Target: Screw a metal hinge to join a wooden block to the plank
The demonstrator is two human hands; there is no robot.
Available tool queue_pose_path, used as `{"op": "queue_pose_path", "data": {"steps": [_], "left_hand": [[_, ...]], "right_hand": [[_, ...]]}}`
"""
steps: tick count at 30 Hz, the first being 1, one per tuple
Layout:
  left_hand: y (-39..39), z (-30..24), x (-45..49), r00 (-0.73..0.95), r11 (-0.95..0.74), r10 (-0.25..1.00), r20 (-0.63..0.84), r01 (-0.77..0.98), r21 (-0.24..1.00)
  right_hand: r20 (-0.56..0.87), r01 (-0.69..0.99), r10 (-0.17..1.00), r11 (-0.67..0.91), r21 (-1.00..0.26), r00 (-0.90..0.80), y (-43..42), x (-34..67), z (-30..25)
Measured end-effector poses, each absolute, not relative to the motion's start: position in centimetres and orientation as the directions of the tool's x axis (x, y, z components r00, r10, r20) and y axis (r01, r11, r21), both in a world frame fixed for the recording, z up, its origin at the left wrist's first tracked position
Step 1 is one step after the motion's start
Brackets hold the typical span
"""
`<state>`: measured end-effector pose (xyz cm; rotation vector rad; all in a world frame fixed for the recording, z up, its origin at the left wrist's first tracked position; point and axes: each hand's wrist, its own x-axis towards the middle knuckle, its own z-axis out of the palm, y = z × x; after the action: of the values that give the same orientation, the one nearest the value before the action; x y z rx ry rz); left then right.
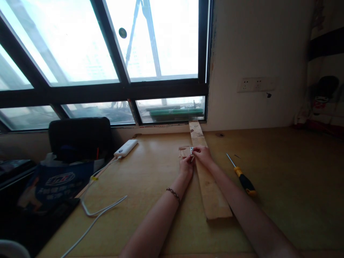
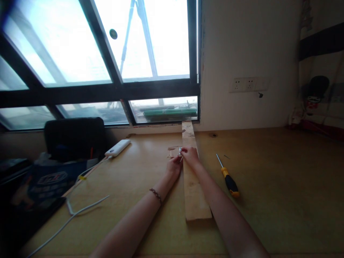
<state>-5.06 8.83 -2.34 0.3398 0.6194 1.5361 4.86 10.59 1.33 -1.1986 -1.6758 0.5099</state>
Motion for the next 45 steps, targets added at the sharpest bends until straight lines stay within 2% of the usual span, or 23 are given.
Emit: {"op": "queue_pose_path", "data": {"steps": [18,23,26,29,31,33,36,38,41,45], "left_hand": [[8.6,-2.2,-5.3,-0.028,0.073,0.986,-0.163,-0.813,0.577],[8.7,-2.3,-5.3,-0.018,0.075,0.987,-0.159,-0.824,0.562],[8.7,-2.3,-5.4,-0.017,0.087,0.984,-0.177,-0.823,0.562],[8.6,-2.2,-5.4,-0.011,0.099,0.982,-0.190,-0.823,0.560],[8.5,-2.0,-5.4,-0.009,0.105,0.980,-0.197,-0.823,0.559],[8.4,-1.8,-5.3,-0.006,0.110,0.979,-0.202,-0.823,0.558],[8.2,-1.5,-5.2,-0.012,0.112,0.977,-0.213,-0.823,0.558],[8.0,-1.3,-5.2,-0.019,0.111,0.975,-0.221,-0.821,0.560],[7.8,-1.1,-5.2,-0.014,0.115,0.975,-0.222,-0.822,0.558],[7.7,-1.1,-5.1,-0.001,0.111,0.979,-0.202,-0.833,0.541]], "right_hand": [[0.479,0.574,0.875,0.429,-0.697,-0.072,10.2,4.7,1.5],[0.432,0.449,0.901,0.398,-0.800,-0.029,10.2,5.6,2.4],[0.445,0.379,0.896,0.415,-0.827,-0.010,10.2,9.9,4.0],[0.526,0.510,0.845,0.414,-0.754,0.092,9.8,17.1,3.9],[0.602,0.629,0.758,0.344,-0.697,0.252,9.2,21.9,2.1],[0.609,0.699,0.715,0.238,-0.674,0.343,8.6,25.6,-0.4],[0.495,0.750,0.818,0.124,-0.649,0.293,8.2,28.1,-3.7],[0.458,0.810,0.864,0.108,-0.576,0.210,8.4,28.1,-4.5],[0.433,0.897,0.896,0.109,-0.429,0.098,8.9,27.7,-4.5],[0.412,0.935,0.903,0.034,-0.353,0.123,9.2,27.8,-4.3]]}}
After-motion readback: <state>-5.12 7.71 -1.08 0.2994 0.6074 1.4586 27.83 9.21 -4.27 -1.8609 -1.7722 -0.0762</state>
